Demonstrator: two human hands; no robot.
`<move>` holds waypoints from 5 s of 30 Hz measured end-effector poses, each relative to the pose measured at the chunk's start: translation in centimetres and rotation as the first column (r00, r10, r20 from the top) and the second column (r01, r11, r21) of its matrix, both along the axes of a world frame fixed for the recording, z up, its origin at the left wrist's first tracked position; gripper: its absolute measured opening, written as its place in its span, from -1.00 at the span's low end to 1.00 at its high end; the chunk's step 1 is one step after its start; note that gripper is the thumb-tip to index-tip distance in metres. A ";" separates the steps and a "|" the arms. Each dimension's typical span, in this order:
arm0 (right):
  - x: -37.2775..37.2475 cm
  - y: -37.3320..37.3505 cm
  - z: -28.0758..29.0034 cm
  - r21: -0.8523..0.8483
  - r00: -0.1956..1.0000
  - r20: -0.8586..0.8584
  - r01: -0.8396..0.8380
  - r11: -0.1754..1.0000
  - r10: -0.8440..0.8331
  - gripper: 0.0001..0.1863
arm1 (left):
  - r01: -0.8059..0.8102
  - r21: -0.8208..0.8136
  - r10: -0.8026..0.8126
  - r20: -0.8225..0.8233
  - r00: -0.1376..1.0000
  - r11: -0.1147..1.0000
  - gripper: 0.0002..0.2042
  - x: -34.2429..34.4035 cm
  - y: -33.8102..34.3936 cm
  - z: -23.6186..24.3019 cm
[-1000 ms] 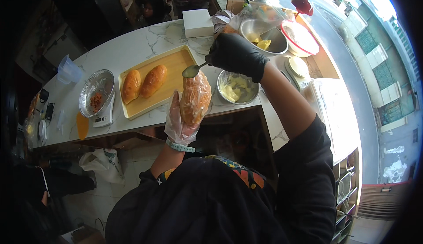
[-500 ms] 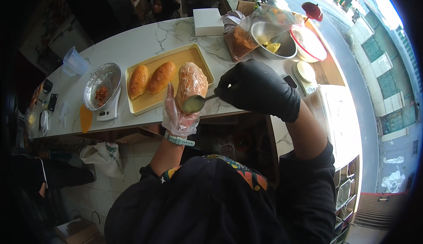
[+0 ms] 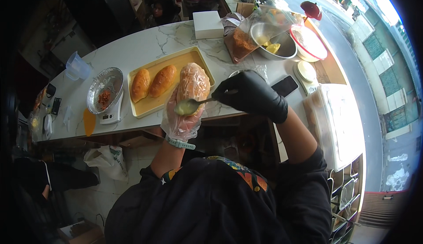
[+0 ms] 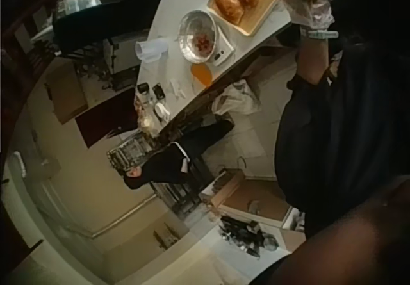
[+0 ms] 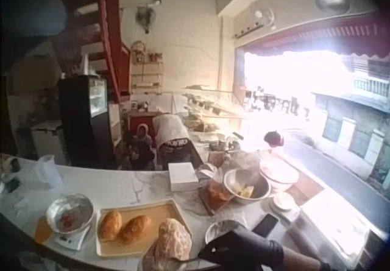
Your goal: The person spreads a creamy topping onto a bread roll using a spoon and then presses the roll into a bowl of shredded meat or floss to coat it.
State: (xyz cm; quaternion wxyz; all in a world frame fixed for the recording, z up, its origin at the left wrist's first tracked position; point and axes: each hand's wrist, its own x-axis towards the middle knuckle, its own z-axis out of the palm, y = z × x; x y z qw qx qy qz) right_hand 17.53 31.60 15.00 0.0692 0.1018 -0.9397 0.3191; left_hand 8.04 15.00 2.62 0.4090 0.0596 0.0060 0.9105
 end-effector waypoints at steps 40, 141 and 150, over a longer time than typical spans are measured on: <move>4.0 0.1 -3.8 -0.341 0.982 0.089 0.188 0.921 -0.167 -0.79 | -0.106 -0.468 -0.178 -0.523 0.833 0.878 -0.42 -0.1 -1.1 -3.9; -1.4 -1.9 -4.6 -0.213 0.911 -0.054 0.389 0.896 -0.409 -0.76 | -0.164 -0.216 0.176 0.038 0.984 0.962 -0.62 0.8 -3.8 2.0; -1.5 -0.8 -5.2 -0.221 0.914 -0.088 0.369 0.903 -0.395 -0.73 | -0.192 -0.301 0.199 -0.008 0.980 0.934 -0.62 1.1 -4.0 1.3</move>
